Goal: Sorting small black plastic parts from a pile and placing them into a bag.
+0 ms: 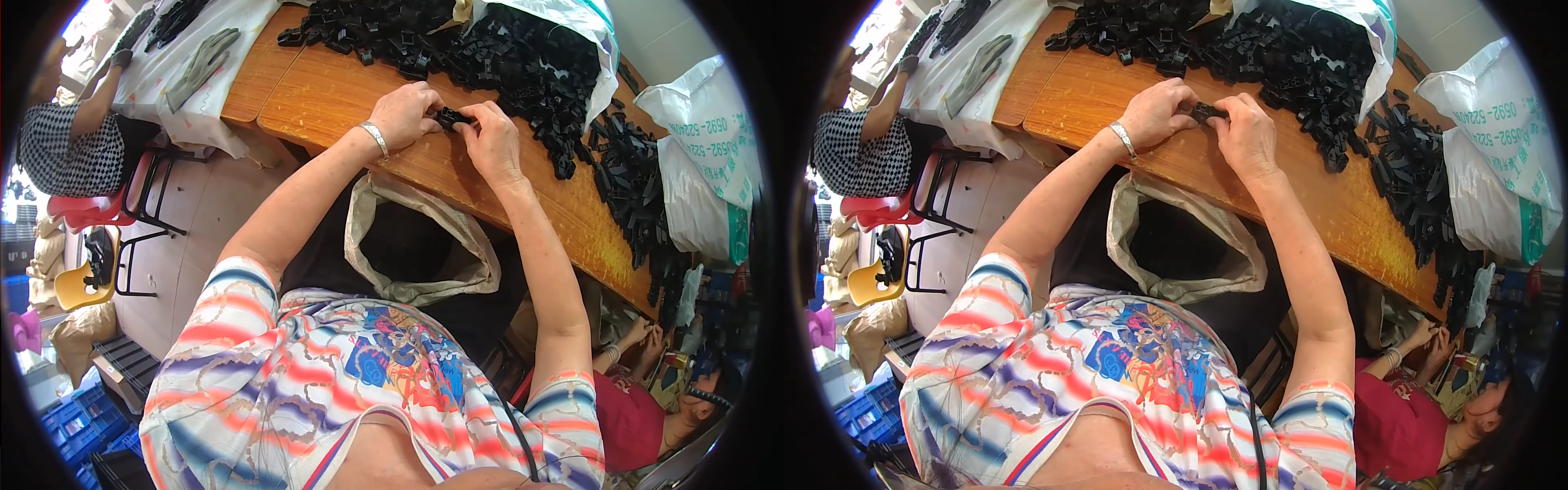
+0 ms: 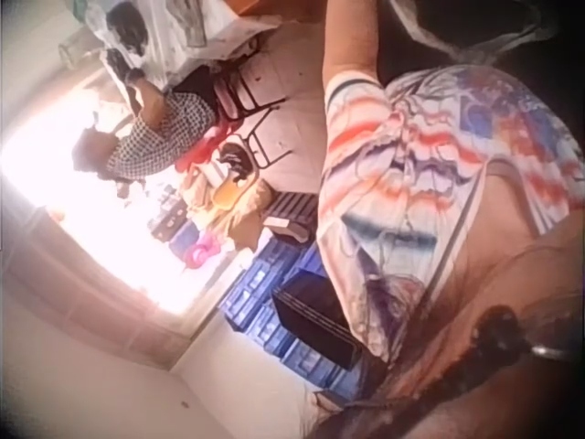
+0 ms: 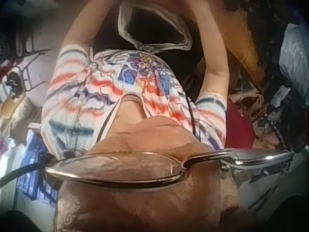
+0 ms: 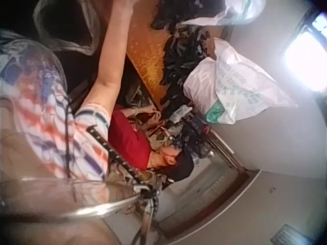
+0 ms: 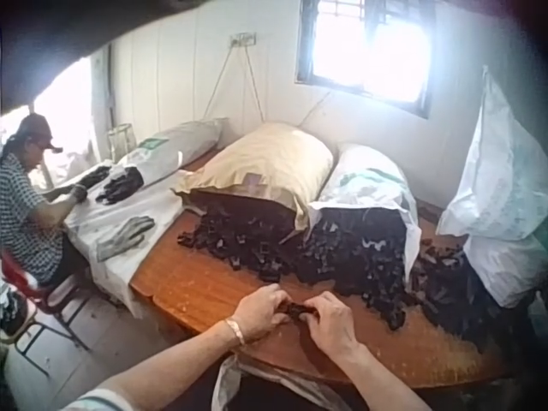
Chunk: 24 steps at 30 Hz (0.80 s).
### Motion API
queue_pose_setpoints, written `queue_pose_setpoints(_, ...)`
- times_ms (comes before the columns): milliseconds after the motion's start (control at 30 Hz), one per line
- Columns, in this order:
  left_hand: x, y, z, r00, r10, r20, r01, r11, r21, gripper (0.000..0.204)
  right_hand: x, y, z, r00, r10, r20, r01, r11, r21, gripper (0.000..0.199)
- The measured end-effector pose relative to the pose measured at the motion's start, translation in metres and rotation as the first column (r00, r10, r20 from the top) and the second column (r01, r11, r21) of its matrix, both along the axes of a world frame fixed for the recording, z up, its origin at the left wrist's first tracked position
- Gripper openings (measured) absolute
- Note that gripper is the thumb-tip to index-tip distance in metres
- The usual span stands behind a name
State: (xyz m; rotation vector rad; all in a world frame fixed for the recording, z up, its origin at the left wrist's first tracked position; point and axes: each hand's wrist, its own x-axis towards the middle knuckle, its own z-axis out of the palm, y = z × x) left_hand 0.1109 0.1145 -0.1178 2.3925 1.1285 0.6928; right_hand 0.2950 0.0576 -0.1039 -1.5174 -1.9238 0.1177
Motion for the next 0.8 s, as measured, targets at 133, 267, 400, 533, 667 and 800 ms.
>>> queue_pose_setpoints(133,0.001,0.0,0.0,1.0,-0.002,-0.009,0.002,1.0,0.002,0.026,0.001,0.002,-0.001,0.998,0.027,0.062,-0.029,0.999,0.026,0.016)
queue_pose_setpoints(267,-0.001,0.003,0.001,1.0,0.002,-0.003,-0.002,1.0,-0.01,0.025,-0.004,0.0,0.0,0.963,0.094,0.252,-0.107,0.994,0.037,0.016)
queue_pose_setpoints(400,0.0,0.004,0.005,1.0,-0.004,0.005,0.004,0.999,-0.048,0.026,-0.013,-0.008,-0.019,0.888,0.073,0.455,-0.119,0.99,0.074,0.035)
queue_pose_setpoints(533,0.002,0.004,-0.003,1.0,-0.027,-0.007,0.027,0.996,0.082,0.025,-0.011,-0.008,-0.014,0.967,0.066,0.248,-0.087,0.993,0.076,0.028)
queue_pose_setpoints(667,-0.017,0.003,0.012,0.951,-0.261,0.167,0.304,0.893,-0.333,0.029,-0.011,-0.053,-0.012,0.996,0.064,0.067,-0.061,0.997,-0.048,0.022)
queue_pose_setpoints(800,-0.03,0.028,-0.001,0.978,0.026,0.209,-0.062,0.984,0.167,0.027,-0.032,-0.12,-0.011,0.978,0.204,-0.031,-0.206,0.976,-0.074,0.025)
